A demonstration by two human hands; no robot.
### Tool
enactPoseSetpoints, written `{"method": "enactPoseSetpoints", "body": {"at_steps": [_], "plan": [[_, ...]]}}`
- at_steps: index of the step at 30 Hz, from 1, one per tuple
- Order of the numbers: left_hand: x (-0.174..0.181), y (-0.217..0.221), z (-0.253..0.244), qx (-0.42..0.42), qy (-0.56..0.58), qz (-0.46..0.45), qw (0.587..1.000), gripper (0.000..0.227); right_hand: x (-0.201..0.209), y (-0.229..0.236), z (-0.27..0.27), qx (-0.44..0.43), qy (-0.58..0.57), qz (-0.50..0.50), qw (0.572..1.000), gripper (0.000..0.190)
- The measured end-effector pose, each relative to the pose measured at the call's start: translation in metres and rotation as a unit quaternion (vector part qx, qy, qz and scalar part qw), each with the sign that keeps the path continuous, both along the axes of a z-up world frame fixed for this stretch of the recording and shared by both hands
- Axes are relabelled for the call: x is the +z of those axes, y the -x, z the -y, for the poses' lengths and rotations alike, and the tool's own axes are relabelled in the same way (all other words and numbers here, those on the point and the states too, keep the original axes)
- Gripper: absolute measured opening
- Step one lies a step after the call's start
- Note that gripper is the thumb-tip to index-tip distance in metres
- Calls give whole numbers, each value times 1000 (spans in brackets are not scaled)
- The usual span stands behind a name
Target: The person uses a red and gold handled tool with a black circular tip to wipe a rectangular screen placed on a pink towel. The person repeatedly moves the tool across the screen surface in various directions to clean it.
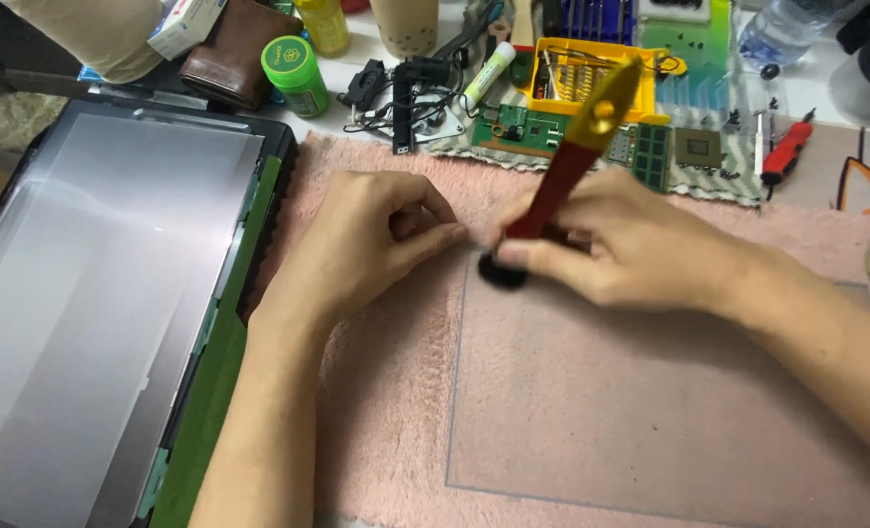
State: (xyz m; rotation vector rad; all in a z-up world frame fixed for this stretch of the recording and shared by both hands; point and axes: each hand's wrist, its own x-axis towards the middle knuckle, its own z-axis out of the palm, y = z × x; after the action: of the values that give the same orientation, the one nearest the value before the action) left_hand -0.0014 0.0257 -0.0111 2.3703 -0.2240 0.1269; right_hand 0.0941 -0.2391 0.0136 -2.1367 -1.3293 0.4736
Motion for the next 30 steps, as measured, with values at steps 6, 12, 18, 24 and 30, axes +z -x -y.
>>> {"method": "enactPoseSetpoints", "body": {"at_steps": [6,12,18,24,30], "plan": [[6,4,7,-14,18,-18,1000,15,-10,-11,22,-24,196,-2,980,47],[4,1,12,-38,20,-18,999,7,0,11,25,27,15,-40,999,39],[4,0,11,-47,13,-11,999,8,-9,11,27,-80,52,-17,995,39],[0,0,10,-41,20,-22,999,7,5,26,37,33,41,-36,998,39],[-7,-5,8,-68,10,23,997,7,2,40,30,1,14,-24,1000,36]]}}
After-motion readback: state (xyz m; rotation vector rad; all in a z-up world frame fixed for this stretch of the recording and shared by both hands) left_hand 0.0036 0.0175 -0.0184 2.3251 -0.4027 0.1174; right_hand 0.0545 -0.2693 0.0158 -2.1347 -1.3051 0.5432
